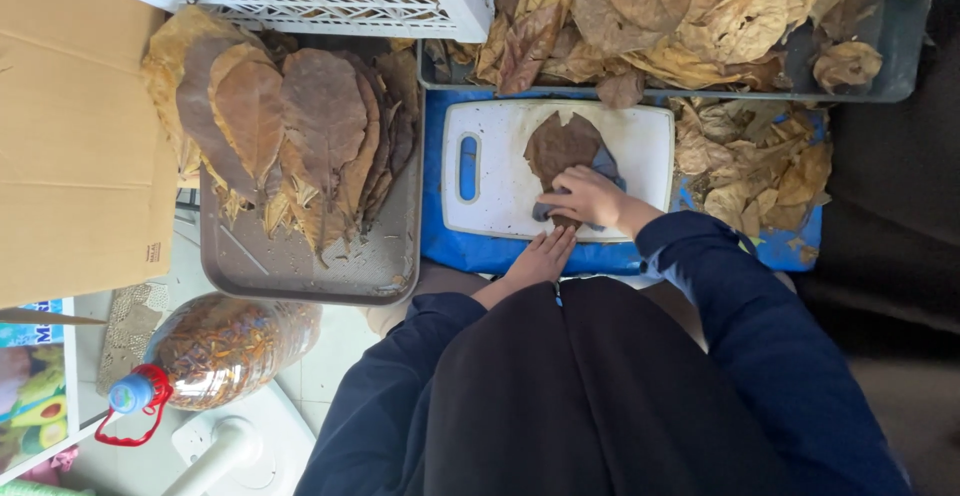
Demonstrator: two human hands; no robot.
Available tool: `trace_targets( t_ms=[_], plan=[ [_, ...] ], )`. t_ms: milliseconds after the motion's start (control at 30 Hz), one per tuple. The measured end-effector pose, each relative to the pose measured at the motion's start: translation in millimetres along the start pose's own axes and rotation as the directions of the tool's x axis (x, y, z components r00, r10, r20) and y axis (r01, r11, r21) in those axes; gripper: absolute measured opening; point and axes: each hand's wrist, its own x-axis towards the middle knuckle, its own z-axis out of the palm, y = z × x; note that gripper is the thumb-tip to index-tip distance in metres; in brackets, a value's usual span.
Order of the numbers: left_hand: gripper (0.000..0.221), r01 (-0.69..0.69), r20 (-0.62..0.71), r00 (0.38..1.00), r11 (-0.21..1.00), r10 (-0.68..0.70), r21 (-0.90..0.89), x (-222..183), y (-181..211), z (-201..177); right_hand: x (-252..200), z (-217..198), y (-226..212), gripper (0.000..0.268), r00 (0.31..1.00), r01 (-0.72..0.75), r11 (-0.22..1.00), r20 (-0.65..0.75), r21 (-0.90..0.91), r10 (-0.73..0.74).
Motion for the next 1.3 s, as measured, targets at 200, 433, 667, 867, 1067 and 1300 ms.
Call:
trace_targets(
  t_ms=[200,433,667,867,1067,1300],
  plan=[
    [0.059,0.027,-0.011,1.0,0.999,-0.027,0.02,-5.2,3.0,-12.4,44.8,-1.6,49.8,0.031,0.914,-0.404,0.914,-0.051,-0.035,0.402],
    [0.035,-0.206,-0.647,0.741,0.978,0.181,0.037,-12.9,-39.7,-30.5,37.9,-10.5,33.6,0.034,0.739,-0.612,0.761,-0.186,0.217,0.648],
    [0.03,-0.15,-0.732,0.681,0.984,0.028,-0.101,40.7,-57.1,-58.6,-35.0,-11.4,-3.6,0.033,0.226,-0.718,0.509,-0.534,0.474,0.815],
    [0.033,0.153,-0.483,0.861,0.987,-0.16,-0.054,107.8,-29.2,-25.3,-36.1,-14.8,-23.6,0.034,0.123,-0.656,0.543,-0.635,0.525,0.762],
    [0.011,0.153,-0.577,0.805,0.988,-0.14,-0.026,63.9,-42.3,-74.5,-43.6,-21.9,-22.2,0.034,0.104,-0.59,0.582,-0.662,0.56,0.742],
    [0.019,-0.069,-0.428,0.724,0.561,-0.541,-0.825,-18.7,-46.4,-144.6,-43.9,-28.8,-21.2,0.033,0.035,-0.535,0.593,-0.685,0.602,0.728]
  ],
)
